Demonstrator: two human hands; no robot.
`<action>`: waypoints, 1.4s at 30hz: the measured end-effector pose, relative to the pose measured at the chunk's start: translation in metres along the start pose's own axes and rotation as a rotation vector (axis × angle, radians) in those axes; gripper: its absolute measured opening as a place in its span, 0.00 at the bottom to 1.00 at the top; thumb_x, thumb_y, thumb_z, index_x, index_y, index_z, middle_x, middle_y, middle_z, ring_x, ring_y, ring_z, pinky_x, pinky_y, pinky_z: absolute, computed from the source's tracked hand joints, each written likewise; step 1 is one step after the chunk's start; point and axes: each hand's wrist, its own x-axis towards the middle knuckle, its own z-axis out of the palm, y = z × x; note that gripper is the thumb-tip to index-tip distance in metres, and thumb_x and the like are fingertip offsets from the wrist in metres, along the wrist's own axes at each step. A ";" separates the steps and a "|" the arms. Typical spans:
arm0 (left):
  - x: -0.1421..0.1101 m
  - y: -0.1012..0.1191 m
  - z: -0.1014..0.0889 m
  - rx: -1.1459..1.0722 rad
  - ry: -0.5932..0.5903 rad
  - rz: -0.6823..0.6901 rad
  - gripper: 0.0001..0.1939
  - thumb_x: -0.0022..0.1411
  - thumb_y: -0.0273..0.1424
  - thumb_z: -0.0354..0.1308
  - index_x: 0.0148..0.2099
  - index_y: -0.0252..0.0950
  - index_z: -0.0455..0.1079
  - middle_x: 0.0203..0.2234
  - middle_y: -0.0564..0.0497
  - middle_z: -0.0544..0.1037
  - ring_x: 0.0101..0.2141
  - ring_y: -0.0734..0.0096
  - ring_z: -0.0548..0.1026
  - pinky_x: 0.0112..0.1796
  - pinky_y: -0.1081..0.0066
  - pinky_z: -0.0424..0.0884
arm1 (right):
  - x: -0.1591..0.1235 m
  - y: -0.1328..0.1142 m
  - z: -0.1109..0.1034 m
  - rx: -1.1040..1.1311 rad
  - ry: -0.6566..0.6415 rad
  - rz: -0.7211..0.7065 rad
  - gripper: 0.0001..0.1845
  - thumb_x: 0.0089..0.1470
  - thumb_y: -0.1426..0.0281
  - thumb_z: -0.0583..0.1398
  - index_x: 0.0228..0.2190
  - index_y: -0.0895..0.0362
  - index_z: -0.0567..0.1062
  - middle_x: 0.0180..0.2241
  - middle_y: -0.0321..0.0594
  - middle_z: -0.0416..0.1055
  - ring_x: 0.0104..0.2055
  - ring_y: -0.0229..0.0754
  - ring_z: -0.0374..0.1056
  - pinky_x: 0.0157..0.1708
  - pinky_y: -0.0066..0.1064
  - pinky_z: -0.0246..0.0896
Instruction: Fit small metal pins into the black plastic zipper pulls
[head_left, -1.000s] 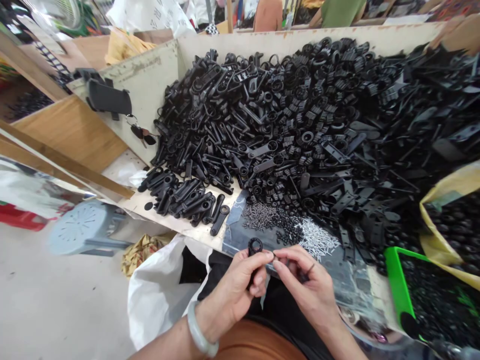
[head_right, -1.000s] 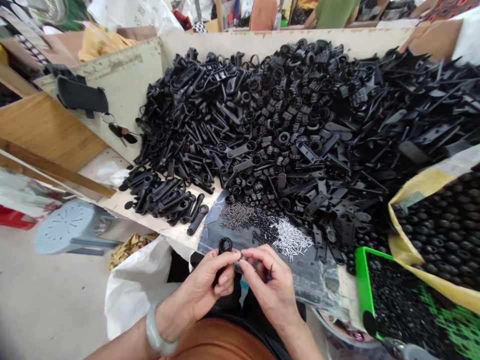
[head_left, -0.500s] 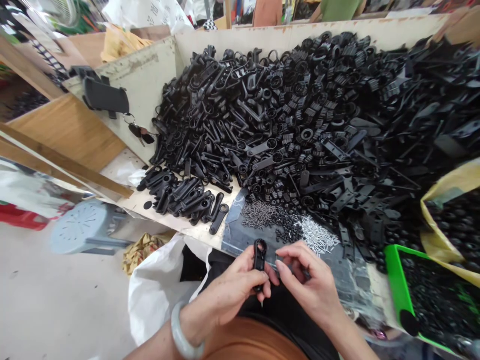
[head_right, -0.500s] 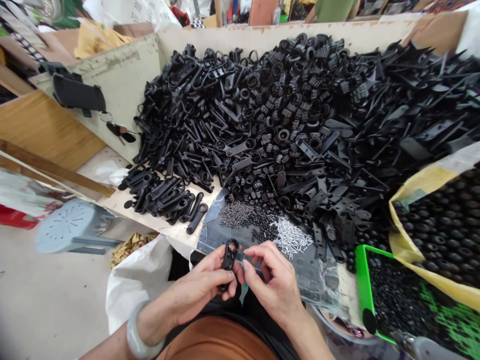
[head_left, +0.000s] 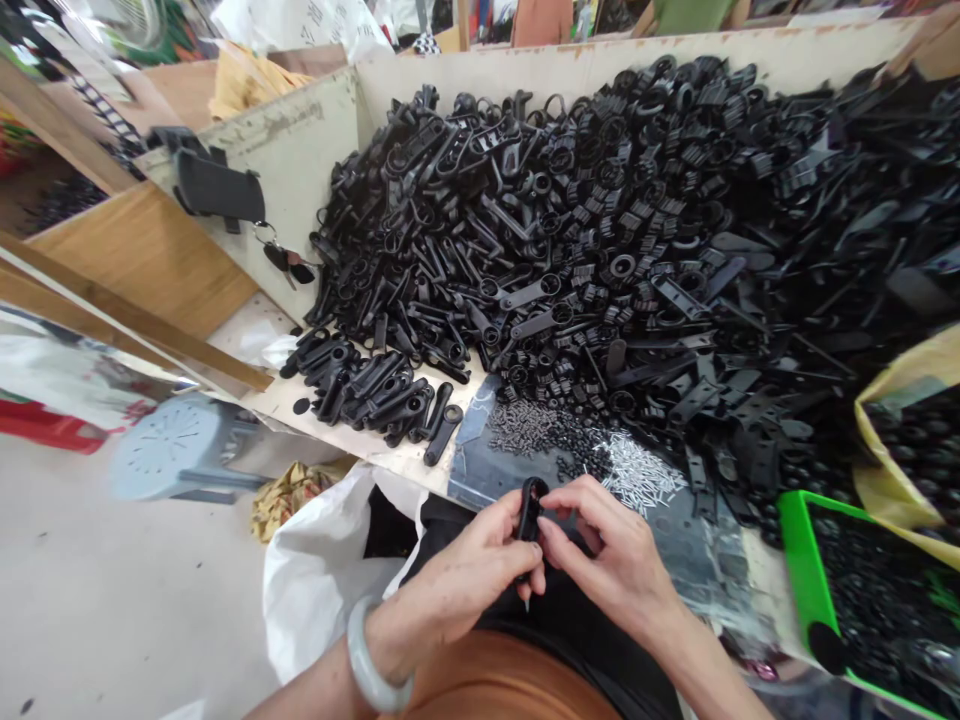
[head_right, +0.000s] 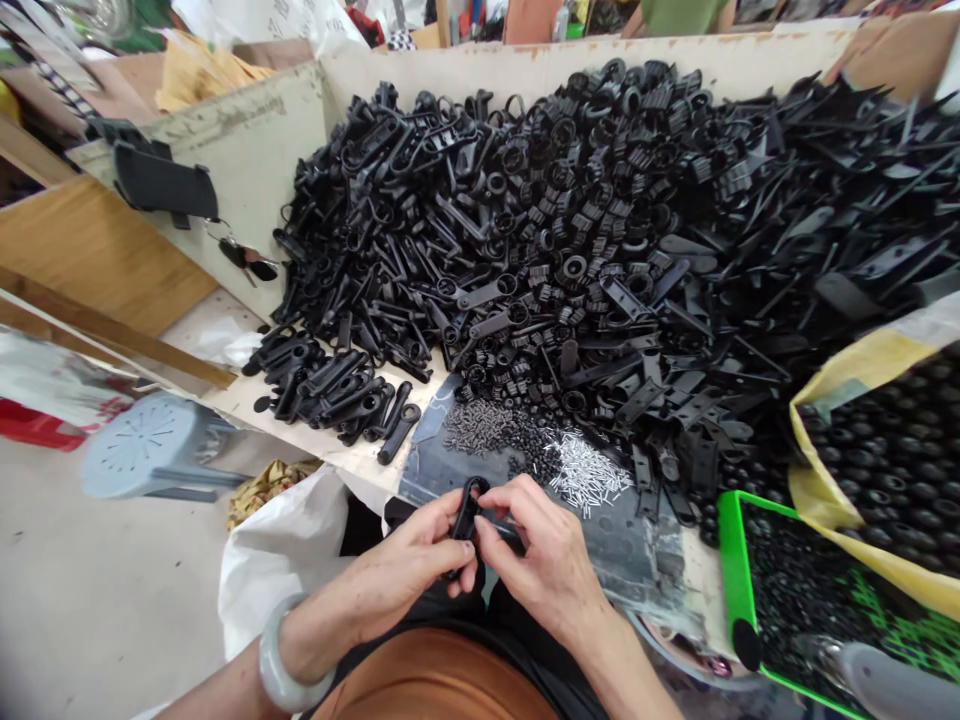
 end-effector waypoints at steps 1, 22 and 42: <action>0.000 0.000 0.000 0.008 0.001 0.003 0.17 0.53 0.24 0.57 0.47 0.36 0.71 0.28 0.54 0.71 0.28 0.75 0.69 0.30 0.73 0.62 | 0.000 0.000 0.000 0.012 -0.011 0.017 0.05 0.63 0.69 0.61 0.40 0.53 0.77 0.33 0.38 0.74 0.26 0.37 0.67 0.23 0.28 0.60; 0.009 -0.007 -0.012 0.188 0.056 0.133 0.15 0.69 0.44 0.57 0.46 0.38 0.64 0.23 0.60 0.66 0.23 0.77 0.64 0.30 0.74 0.60 | 0.006 -0.010 0.000 -0.055 -0.017 -0.098 0.10 0.66 0.72 0.59 0.41 0.52 0.81 0.31 0.40 0.77 0.28 0.37 0.73 0.27 0.26 0.68; 0.021 -0.013 -0.028 0.167 0.052 0.184 0.21 0.68 0.47 0.58 0.50 0.36 0.64 0.26 0.55 0.74 0.19 0.81 0.58 0.22 0.75 0.52 | -0.026 -0.004 -0.037 -0.060 0.207 0.118 0.11 0.65 0.68 0.60 0.48 0.50 0.78 0.31 0.37 0.71 0.26 0.38 0.66 0.25 0.29 0.63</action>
